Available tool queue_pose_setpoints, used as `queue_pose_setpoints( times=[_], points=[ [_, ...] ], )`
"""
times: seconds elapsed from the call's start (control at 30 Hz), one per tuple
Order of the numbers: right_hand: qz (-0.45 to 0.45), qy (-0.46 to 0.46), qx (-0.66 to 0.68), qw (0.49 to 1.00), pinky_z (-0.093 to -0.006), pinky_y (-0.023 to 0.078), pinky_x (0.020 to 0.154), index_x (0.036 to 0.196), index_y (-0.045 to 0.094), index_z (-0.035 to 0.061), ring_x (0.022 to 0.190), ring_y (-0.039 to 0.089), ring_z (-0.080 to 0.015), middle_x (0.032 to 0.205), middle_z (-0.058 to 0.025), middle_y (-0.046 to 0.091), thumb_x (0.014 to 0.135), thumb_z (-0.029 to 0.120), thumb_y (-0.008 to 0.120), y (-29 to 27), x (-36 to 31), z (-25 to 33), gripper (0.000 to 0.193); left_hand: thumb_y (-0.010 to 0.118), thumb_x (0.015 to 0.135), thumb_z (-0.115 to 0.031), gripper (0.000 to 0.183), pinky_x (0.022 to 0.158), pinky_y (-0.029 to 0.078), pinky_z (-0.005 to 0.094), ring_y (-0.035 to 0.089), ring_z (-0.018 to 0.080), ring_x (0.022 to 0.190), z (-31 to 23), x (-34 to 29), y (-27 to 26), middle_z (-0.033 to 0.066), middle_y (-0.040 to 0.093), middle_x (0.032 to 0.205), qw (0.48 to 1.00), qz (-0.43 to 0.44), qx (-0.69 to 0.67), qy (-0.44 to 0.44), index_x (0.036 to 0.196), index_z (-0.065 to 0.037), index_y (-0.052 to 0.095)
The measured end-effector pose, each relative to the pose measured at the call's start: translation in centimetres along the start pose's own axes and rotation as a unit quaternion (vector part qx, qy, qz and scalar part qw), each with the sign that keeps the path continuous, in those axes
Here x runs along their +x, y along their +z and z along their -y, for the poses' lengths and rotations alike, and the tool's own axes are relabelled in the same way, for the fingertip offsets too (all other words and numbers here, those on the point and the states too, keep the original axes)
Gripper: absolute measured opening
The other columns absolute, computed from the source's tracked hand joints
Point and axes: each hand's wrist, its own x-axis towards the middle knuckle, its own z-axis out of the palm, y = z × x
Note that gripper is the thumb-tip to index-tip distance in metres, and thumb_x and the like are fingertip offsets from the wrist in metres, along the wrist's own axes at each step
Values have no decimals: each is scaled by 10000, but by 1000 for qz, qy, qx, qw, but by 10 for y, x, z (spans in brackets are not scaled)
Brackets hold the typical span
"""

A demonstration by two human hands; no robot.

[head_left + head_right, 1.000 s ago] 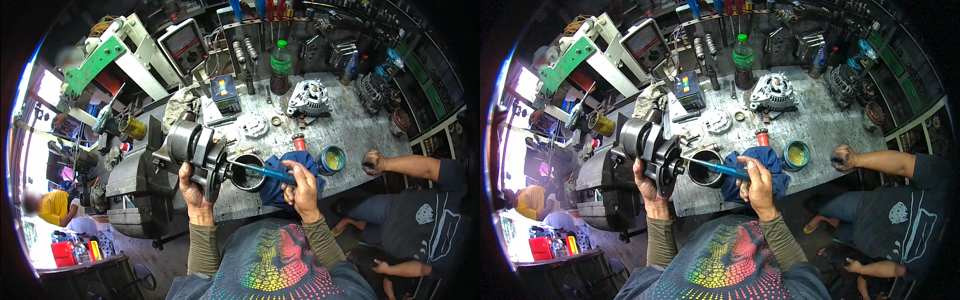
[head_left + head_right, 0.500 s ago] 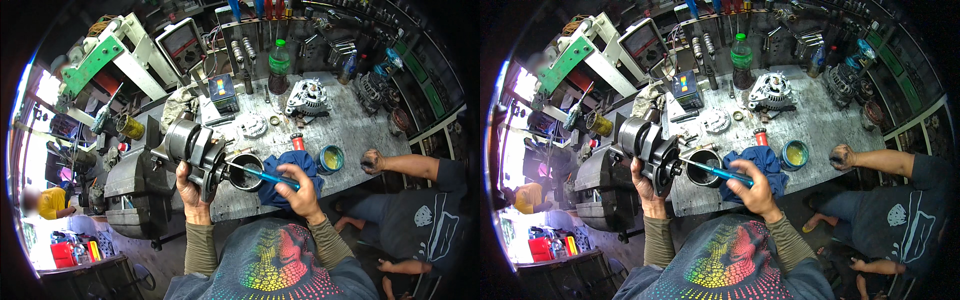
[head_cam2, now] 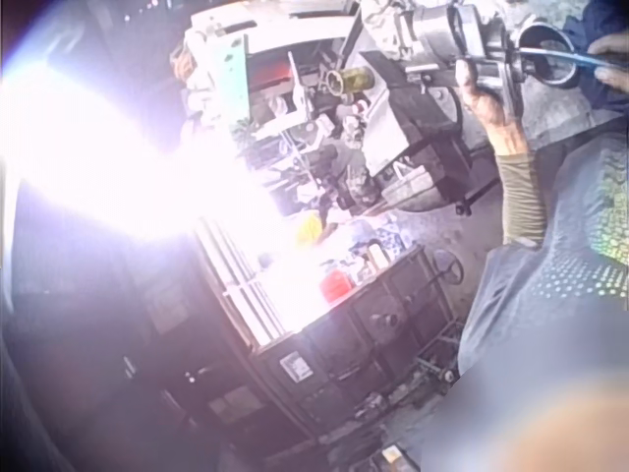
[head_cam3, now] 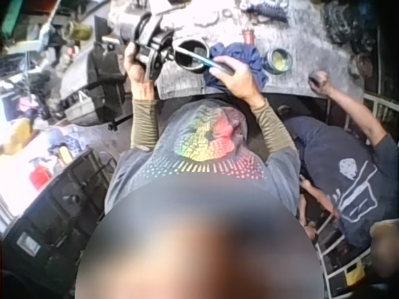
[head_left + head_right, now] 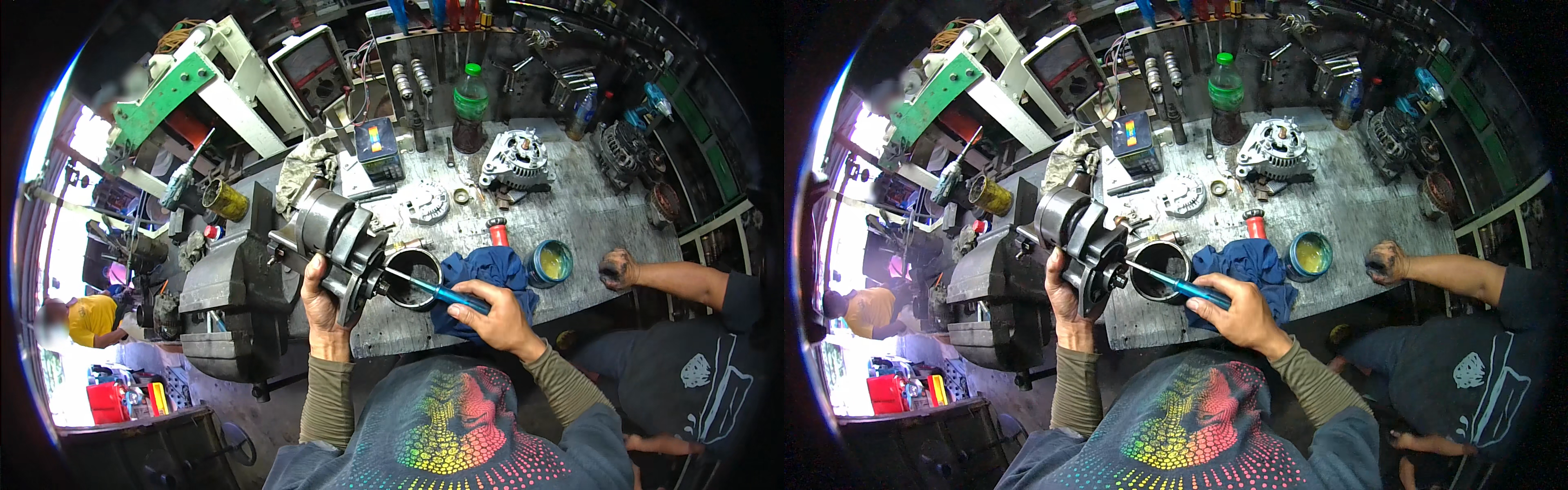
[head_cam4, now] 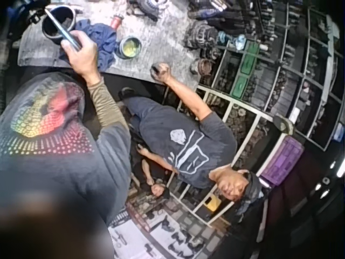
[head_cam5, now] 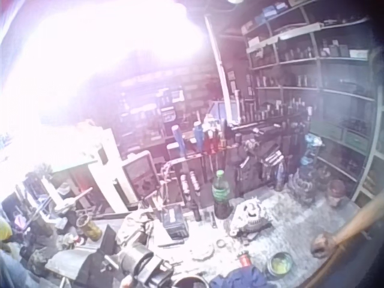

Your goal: The person assembles a starter motor by inserting a cylindrical armature into the housing, wiping the exterior with a cloth, and using a screwdriver to adjust internal components. They handle the motor housing, armature, and tools on a cluttered workbench.

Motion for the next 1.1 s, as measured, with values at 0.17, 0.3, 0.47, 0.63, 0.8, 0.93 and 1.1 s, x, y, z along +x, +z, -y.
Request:
queue_pose_setpoints(
  times=[0.17, 0.3, 0.47, 0.63, 0.8, 0.93, 1.1],
  points=[
    [-95, -67, -13, 993, -343, 536, 688, 1160, 765, -23, 739, 698, -223, 857, -139, 728, 867, 147, 854, -5, -22, 25, 351, 706, 969, -352, 664, 1104, 544, 537, 671, 364, 1253, -6, 6, 12, 224, 648, 1412, 999, 20, -31, 22, 1481, 34, 532],
    [-20, -29, -1, 999, -298, 501, 604, 1173, 762, -29, 668, 659, -157, 814, -107, 714, 851, 114, 866, 3, -26, 35, 367, 702, 976, -361, 674, 1113, 537, 551, 672, 382, 1253, -9, 10, 19, 225, 642, 1420, 999, 17, -31, 17, 1492, 29, 514],
    [-44, -53, 30, 997, -304, 501, 605, 1175, 760, -35, 663, 657, -162, 815, -112, 716, 860, 133, 862, 13, -22, 33, 372, 704, 974, -361, 675, 1126, 527, 555, 663, 389, 1269, -2, 13, 22, 225, 635, 1429, 999, 28, -34, 6, 1492, 27, 512],
    [-53, -51, 25, 997, -302, 500, 608, 1171, 760, -40, 663, 654, -163, 820, -115, 720, 865, 145, 856, 11, -25, 32, 370, 694, 977, -354, 656, 1099, 548, 545, 669, 381, 1256, 3, 18, 22, 215, 639, 1424, 999, -25, -34, 2, 1491, 13, 516],
    [-60, -36, 23, 997, -308, 501, 611, 1171, 760, -40, 660, 650, -167, 802, -112, 713, 868, 146, 851, 12, -27, 31, 367, 693, 981, -350, 639, 1098, 548, 545, 674, 370, 1249, 7, 20, 18, 205, 658, 1398, 998, 17, -57, -18, 1483, 5, 522],
    [-70, -30, -6, 997, -307, 495, 601, 1138, 779, -31, 662, 645, -162, 853, -100, 692, 864, 143, 859, 15, -29, 32, 334, 675, 991, -474, 670, 1018, 595, 524, 713, 349, 1176, 11, 22, 13, 182, 690, 1355, 999, -19, -28, -13, 1473, -26, 552],
    [-126, -11, 133, 983, -323, 520, 658, 1364, 584, -45, 760, 650, -169, 1002, -105, 634, 883, 140, 769, 14, -39, 33, 548, 672, 999, -447, 615, 1011, 600, 508, 728, 341, 1144, 10, 23, 10, 175, 708, 1328, 1000, -22, -13, 1, 1436, -25, 582]
  ],
)
